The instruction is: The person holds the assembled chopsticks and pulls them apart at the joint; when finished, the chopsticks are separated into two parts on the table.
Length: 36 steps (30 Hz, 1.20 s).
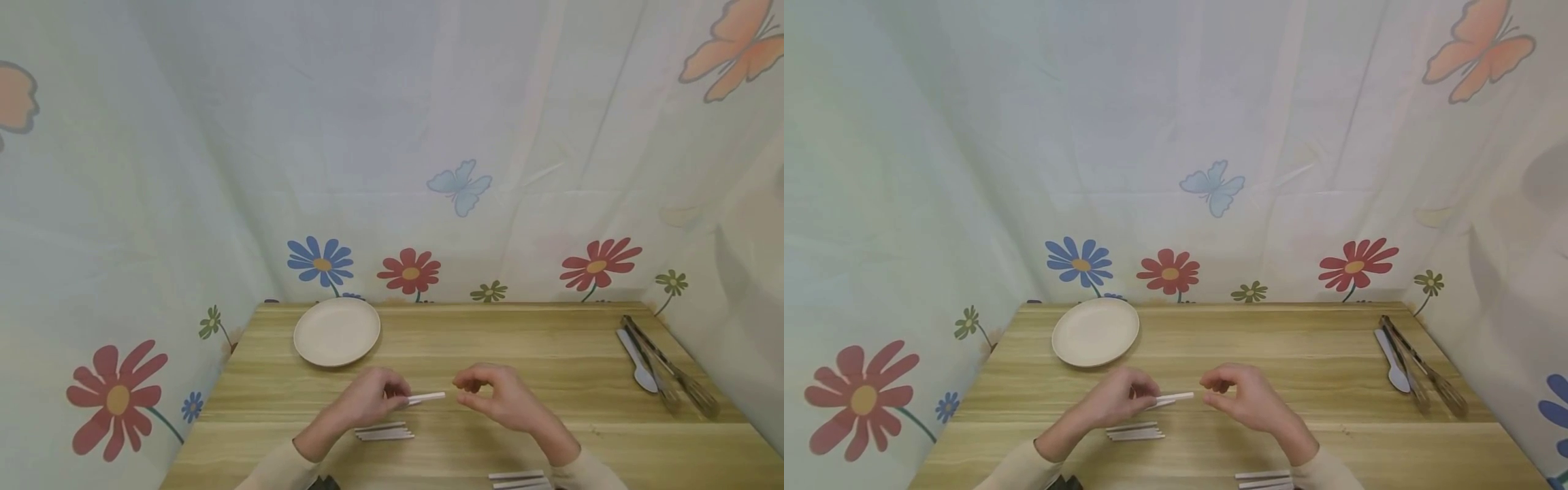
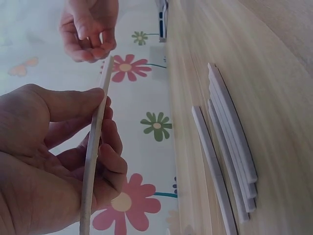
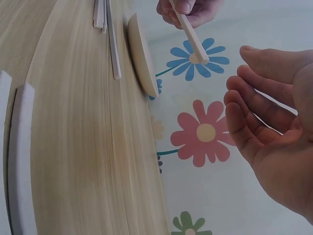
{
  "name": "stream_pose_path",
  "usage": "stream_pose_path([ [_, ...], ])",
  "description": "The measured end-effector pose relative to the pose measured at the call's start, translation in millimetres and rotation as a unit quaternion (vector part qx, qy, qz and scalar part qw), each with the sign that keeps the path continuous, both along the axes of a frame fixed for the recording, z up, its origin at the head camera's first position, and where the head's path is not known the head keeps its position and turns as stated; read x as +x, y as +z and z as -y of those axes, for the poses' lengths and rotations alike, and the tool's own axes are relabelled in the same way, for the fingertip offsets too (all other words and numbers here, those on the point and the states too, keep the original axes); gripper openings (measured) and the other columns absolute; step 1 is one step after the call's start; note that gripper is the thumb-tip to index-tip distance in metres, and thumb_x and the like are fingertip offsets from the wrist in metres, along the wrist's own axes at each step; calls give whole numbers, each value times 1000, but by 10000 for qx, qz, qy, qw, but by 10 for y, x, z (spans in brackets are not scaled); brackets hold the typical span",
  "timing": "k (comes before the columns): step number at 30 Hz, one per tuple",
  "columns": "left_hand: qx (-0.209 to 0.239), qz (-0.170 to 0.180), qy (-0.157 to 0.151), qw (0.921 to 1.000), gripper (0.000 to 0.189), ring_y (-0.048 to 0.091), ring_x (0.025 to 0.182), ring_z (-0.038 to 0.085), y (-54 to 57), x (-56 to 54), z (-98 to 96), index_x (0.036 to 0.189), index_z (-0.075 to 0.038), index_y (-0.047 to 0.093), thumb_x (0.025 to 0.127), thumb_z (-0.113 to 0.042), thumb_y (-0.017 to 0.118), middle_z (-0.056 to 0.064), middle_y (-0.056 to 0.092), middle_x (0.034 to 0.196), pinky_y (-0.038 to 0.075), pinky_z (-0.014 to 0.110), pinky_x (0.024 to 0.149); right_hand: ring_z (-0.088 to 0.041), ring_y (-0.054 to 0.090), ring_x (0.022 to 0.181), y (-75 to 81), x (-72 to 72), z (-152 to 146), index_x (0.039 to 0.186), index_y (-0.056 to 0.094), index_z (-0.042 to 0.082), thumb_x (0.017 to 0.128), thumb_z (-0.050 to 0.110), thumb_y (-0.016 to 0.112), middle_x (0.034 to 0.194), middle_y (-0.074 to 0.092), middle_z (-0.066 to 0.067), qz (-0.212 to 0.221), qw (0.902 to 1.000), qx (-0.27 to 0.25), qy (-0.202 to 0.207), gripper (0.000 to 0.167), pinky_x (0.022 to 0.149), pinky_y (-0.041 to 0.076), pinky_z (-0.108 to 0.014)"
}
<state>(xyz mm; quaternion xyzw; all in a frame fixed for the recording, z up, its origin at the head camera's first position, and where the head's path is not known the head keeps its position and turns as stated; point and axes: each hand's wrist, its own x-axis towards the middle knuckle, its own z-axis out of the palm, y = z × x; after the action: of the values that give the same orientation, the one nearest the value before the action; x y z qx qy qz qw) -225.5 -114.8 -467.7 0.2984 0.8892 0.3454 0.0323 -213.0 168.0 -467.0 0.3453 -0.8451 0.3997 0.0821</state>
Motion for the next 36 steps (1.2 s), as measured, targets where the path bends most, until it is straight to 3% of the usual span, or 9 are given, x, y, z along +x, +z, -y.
stream_pose_path([
  [9, -25, -86, -32, 10000, 4, 54, 66, -5, 39, 19, -50, 87, -11, 75, 87, -15, 73, -13, 64, 73, 46, 16, 60, -4, 61, 80, -11, -20, 58, 101, 71, 18, 88, 23, 72, 94, 72, 0, 76, 9999, -58, 139, 14, 76, 53, -30],
  [22, 13, 24, -85, 10000, 4, 54, 67, -4, 86, 61, -125, 87, -14, 77, 84, -14, 76, -12, 66, 75, 46, 16, 62, -2, 60, 77, -24, 2, 135, 97, 71, 15, 85, 12, 74, 91, 70, 1, 107, 9989, -120, 433, 13, 71, 55, -29],
  [36, -27, -95, -295, 9995, 5, 51, 64, -5, 111, 73, -145, 88, -14, 78, 85, -18, 75, -13, 68, 76, 45, 15, 58, 3, 54, 71, -70, 15, 203, 93, 74, 17, 86, 14, 73, 82, 66, 11, 201, 9988, 56, 444, 7, 62, 49, -20],
])
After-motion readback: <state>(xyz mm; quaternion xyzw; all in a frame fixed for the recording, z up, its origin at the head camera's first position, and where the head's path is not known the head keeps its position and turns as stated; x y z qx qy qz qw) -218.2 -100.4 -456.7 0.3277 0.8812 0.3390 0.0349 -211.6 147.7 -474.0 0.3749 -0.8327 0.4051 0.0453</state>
